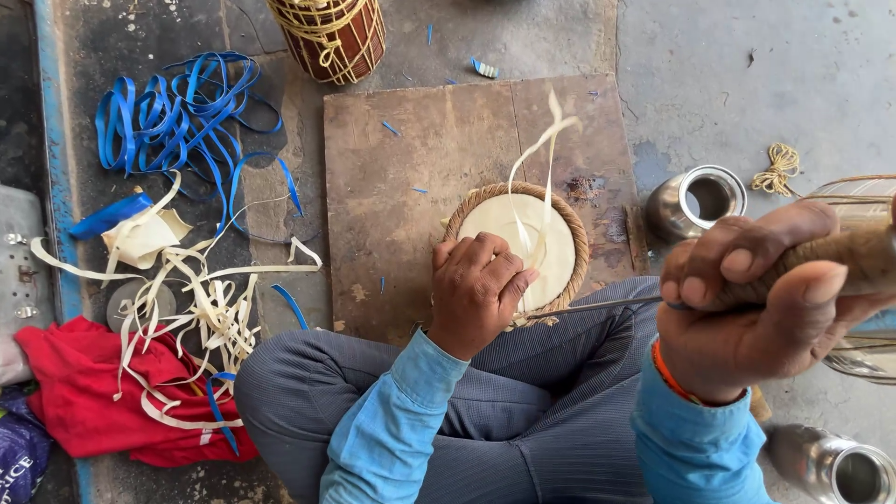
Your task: The person sits on the floor and uses a metal awl to thread a long white strap through the rim of a small drum. They repeatedly pull the strap through the holes and adjust the tension to secure the drumhead.
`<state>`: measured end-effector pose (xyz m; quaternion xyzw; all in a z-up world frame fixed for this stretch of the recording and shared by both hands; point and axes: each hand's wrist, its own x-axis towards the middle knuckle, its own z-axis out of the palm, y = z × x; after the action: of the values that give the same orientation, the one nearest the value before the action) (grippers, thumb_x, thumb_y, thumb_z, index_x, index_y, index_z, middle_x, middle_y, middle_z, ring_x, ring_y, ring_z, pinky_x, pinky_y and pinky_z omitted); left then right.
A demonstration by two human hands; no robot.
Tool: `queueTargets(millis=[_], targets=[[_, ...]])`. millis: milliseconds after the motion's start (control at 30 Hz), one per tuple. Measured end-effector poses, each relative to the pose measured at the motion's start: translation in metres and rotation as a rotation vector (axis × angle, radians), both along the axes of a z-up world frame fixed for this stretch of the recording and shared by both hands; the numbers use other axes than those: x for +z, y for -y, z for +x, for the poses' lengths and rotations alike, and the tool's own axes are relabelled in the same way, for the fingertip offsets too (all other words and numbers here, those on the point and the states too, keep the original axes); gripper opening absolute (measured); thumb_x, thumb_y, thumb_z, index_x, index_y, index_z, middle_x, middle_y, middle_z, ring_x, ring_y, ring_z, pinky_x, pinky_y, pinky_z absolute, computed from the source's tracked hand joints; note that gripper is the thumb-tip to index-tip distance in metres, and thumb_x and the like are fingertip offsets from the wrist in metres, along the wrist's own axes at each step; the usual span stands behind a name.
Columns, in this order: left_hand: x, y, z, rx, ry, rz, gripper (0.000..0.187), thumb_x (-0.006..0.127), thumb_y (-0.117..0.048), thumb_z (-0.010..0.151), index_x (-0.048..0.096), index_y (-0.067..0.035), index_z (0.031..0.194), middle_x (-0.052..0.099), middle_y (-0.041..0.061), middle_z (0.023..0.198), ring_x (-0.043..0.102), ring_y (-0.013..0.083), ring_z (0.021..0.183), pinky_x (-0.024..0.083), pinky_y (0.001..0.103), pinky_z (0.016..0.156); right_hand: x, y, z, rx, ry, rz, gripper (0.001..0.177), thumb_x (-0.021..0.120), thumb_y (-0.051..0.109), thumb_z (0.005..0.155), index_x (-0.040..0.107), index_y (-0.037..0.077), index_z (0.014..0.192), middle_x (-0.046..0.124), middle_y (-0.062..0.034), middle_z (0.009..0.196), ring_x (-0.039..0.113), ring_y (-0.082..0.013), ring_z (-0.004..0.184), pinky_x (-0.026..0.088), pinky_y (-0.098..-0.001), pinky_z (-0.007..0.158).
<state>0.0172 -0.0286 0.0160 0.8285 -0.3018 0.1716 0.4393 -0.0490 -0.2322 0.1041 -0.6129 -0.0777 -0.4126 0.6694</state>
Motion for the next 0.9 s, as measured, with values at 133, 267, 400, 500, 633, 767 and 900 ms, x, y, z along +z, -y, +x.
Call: queueTargets(millis=[133, 267, 400, 500, 633, 767, 900], targets=[[-0.001, 0.0, 0.0, 0.0, 0.009, 0.003, 0.018, 0.078, -0.027, 0.09, 0.067, -0.014, 0.087, 0.062, 0.0, 0.097, 0.06, 0.0205, 0.09, 0.037, 0.041, 0.092, -0.001, -0.011, -0.005, -0.064, 0.011, -0.024, 0.042, 0.061, 0.035, 0.121, 0.033, 0.021, 0.15, 0.054, -0.0055, 0.095, 0.057, -0.0161, 0.056, 0.051, -0.0335, 0.056], [-0.003, 0.0, 0.0, 0.003, 0.013, -0.004, 0.018, 0.078, -0.028, 0.091, 0.068, -0.014, 0.088, 0.063, 0.0, 0.097, 0.06, 0.0205, 0.091, 0.038, 0.04, 0.093, 0.003, -0.032, -0.013, -0.28, 0.036, -0.186, 0.049, 0.069, 0.025, 0.118, 0.032, 0.022, 0.148, 0.055, -0.0086, 0.101, 0.056, -0.0194, 0.062, 0.054, -0.0342, 0.063], [-0.002, 0.001, 0.0, 0.006, 0.009, -0.005, 0.019, 0.078, -0.029, 0.091, 0.068, -0.014, 0.087, 0.063, 0.0, 0.097, 0.06, 0.0208, 0.09, 0.037, 0.04, 0.091, 0.015, -0.042, -0.035, -0.345, 0.01, -0.353, 0.054, 0.076, 0.016, 0.111, 0.034, 0.017, 0.145, 0.056, -0.0103, 0.109, 0.061, -0.02, 0.074, 0.059, -0.0313, 0.073], [0.0, 0.001, 0.0, 0.002, 0.027, 0.007, 0.019, 0.078, -0.029, 0.09, 0.067, -0.014, 0.087, 0.062, 0.001, 0.096, 0.06, 0.0215, 0.091, 0.037, 0.041, 0.091, 0.03, -0.027, -0.057, -0.25, -0.142, -0.415, 0.043, 0.072, 0.01, 0.112, 0.04, 0.011, 0.141, 0.055, -0.0106, 0.117, 0.064, -0.0198, 0.09, 0.06, -0.0303, 0.084], [-0.005, 0.002, -0.007, 0.005, -0.002, -0.001, 0.018, 0.078, -0.029, 0.091, 0.067, -0.016, 0.085, 0.06, 0.0, 0.093, 0.061, 0.0217, 0.09, 0.038, 0.042, 0.091, 0.055, -0.001, -0.084, -0.056, -0.433, -0.444, 0.032, 0.065, 0.004, 0.113, 0.046, 0.002, 0.138, 0.055, -0.0111, 0.125, 0.067, -0.0203, 0.112, 0.061, -0.0309, 0.1], [-0.005, 0.004, 0.0, -0.001, 0.022, -0.019, 0.017, 0.077, -0.029, 0.091, 0.068, -0.015, 0.087, 0.06, 0.0, 0.094, 0.06, 0.0222, 0.091, 0.037, 0.043, 0.09, 0.076, 0.027, -0.083, 0.032, -0.588, -0.517, 0.037, 0.06, 0.01, 0.105, 0.044, 0.0, 0.137, 0.058, -0.0125, 0.128, 0.068, -0.0228, 0.121, 0.058, -0.036, 0.104], [-0.008, 0.007, 0.0, 0.02, 0.042, -0.042, 0.017, 0.076, -0.029, 0.09, 0.068, -0.014, 0.09, 0.06, 0.001, 0.097, 0.06, 0.0227, 0.094, 0.037, 0.043, 0.092, 0.054, 0.059, -0.082, 0.083, -0.689, -0.682, 0.029, 0.055, 0.02, 0.112, 0.049, -0.001, 0.131, 0.064, -0.014, 0.121, 0.071, -0.0238, 0.114, 0.057, -0.0369, 0.108]])
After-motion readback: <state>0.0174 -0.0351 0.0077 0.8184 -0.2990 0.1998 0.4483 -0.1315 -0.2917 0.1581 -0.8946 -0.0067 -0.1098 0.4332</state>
